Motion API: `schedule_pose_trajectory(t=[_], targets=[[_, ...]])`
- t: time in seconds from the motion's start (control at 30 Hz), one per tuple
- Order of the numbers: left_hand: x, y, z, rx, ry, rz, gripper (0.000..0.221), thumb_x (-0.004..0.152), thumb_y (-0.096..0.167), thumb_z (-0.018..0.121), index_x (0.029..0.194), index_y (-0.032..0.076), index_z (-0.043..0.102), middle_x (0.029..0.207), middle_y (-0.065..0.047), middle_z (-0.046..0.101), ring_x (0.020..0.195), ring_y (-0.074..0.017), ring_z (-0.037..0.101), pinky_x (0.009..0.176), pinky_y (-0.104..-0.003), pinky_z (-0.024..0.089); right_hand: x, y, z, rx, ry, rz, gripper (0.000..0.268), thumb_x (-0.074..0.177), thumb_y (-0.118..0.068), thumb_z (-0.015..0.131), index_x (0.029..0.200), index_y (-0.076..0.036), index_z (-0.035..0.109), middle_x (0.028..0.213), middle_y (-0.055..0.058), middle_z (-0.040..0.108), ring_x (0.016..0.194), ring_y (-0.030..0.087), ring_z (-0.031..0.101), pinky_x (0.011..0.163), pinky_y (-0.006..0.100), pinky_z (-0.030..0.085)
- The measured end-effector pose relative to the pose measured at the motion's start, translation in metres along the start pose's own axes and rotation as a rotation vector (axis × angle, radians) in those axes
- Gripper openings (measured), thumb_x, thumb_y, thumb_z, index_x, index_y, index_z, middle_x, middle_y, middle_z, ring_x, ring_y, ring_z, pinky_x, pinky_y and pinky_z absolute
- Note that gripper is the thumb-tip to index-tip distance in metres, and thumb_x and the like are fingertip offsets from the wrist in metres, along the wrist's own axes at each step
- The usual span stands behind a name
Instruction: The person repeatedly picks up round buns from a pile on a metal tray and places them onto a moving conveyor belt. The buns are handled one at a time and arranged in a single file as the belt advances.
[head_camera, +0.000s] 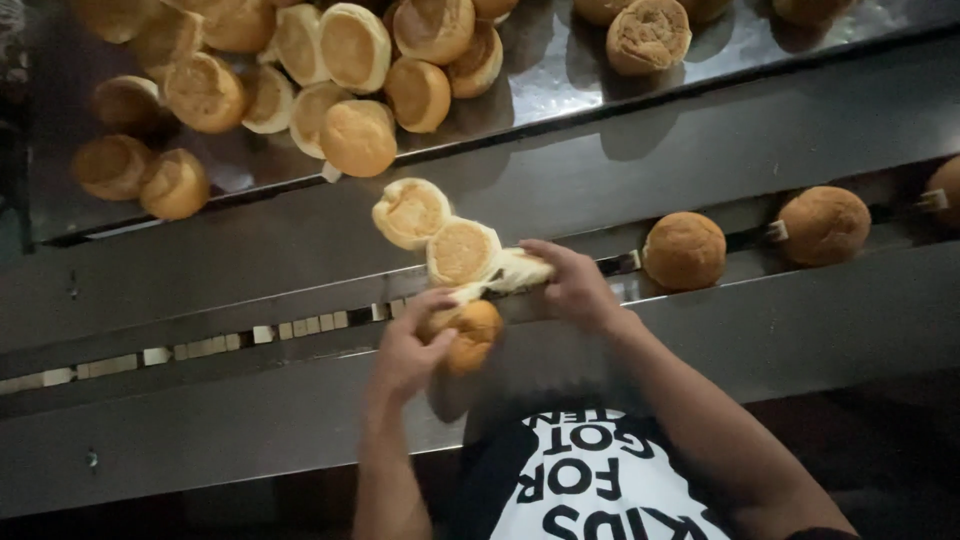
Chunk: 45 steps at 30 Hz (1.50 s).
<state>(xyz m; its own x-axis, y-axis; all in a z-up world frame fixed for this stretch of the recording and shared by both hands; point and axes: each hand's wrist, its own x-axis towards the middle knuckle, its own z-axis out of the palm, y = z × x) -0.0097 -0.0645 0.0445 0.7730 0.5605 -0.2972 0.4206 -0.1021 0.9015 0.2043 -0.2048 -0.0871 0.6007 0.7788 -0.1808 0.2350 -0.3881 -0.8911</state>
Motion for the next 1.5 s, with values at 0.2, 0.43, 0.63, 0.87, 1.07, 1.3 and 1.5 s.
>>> schedule_pose_trajectory(t=[0.2, 0.43, 0.63, 0.87, 1.07, 1.3, 1.5], targets=[[-0.015, -0.020, -0.024, -0.138, 0.023, 0.107, 0.038, 0.078, 0.002, 0.076, 0.115, 0.005, 0.074, 0.126, -0.016, 0.073, 0.120, -0.0287, 0.063, 0.105, -0.048, 0.046, -0.031, -0.001, -0.075, 0.530, 0.070, 0.436, 0.047, 0.080, -0.022, 0.079, 0.124, -0.006, 0.071, 0.115, 0.021, 0.065, 0.083, 0.032, 0.063, 0.054, 0.038, 0.055], [-0.016, -0.035, 0.011, -0.067, -0.092, -0.003, 0.043, 0.074, 0.001, 0.080, 0.116, 0.007, 0.075, 0.127, -0.018, 0.072, 0.123, -0.0387, 0.063, 0.106, -0.056, 0.043, -0.026, 0.059, -0.114, 0.270, 0.301, 0.399, 0.031, 0.091, -0.020, 0.071, 0.121, -0.011, 0.075, 0.103, 0.021, 0.070, 0.089, 0.034, 0.070, 0.068, 0.047, 0.058], [-0.021, -0.022, 0.034, 0.269, -0.094, -0.069, 0.054, 0.071, 0.014, 0.086, 0.124, 0.014, 0.073, 0.127, -0.024, 0.069, 0.128, -0.0475, 0.058, 0.111, -0.061, 0.038, -0.019, 0.114, -0.141, -0.321, 0.383, 0.104, 0.047, 0.100, -0.040, 0.070, 0.131, -0.006, 0.071, 0.129, 0.024, 0.064, 0.122, 0.041, 0.060, 0.104, 0.050, 0.048], [0.041, 0.003, 0.112, 0.682, 0.057, -0.239, 0.087, 0.087, 0.020, 0.079, 0.159, 0.012, 0.032, 0.161, -0.020, 0.038, 0.149, -0.0399, 0.033, 0.115, -0.073, 0.018, 0.005, 0.027, -0.074, -0.623, 0.221, -0.696, 0.065, 0.080, -0.015, 0.079, 0.143, -0.015, 0.059, 0.150, 0.022, 0.047, 0.137, 0.048, 0.043, 0.107, 0.057, 0.039], [0.076, -0.057, 0.168, 1.085, 0.101, -0.106, 0.084, 0.079, 0.042, 0.078, 0.149, 0.007, 0.045, 0.144, -0.015, 0.052, 0.118, -0.0353, 0.060, 0.104, -0.065, 0.038, 0.076, 0.038, -0.047, -0.879, 0.006, -0.897, 0.066, 0.077, -0.024, 0.081, 0.140, -0.031, 0.060, 0.155, 0.006, 0.046, 0.146, 0.035, 0.036, 0.107, 0.061, 0.038], [0.063, -0.045, 0.182, 0.822, 0.095, 0.015, 0.084, 0.080, 0.019, 0.077, 0.154, 0.019, 0.037, 0.146, -0.009, 0.051, 0.117, -0.0369, 0.062, 0.104, -0.055, 0.041, 0.070, 0.067, -0.127, -0.731, 0.055, -0.810, 0.054, 0.076, -0.034, 0.080, 0.128, -0.029, 0.066, 0.115, -0.001, 0.067, 0.106, 0.027, 0.065, 0.073, 0.044, 0.050], [0.049, -0.001, 0.185, 0.430, 0.122, 0.060, 0.058, 0.079, 0.006, 0.070, 0.135, 0.016, 0.057, 0.122, -0.006, 0.064, 0.113, -0.0320, 0.065, 0.098, -0.048, 0.047, 0.022, 0.127, -0.198, -0.230, 0.324, -0.399, 0.033, 0.091, -0.020, 0.075, 0.122, -0.010, 0.070, 0.097, 0.017, 0.064, 0.091, 0.041, 0.061, 0.079, 0.050, 0.047]])
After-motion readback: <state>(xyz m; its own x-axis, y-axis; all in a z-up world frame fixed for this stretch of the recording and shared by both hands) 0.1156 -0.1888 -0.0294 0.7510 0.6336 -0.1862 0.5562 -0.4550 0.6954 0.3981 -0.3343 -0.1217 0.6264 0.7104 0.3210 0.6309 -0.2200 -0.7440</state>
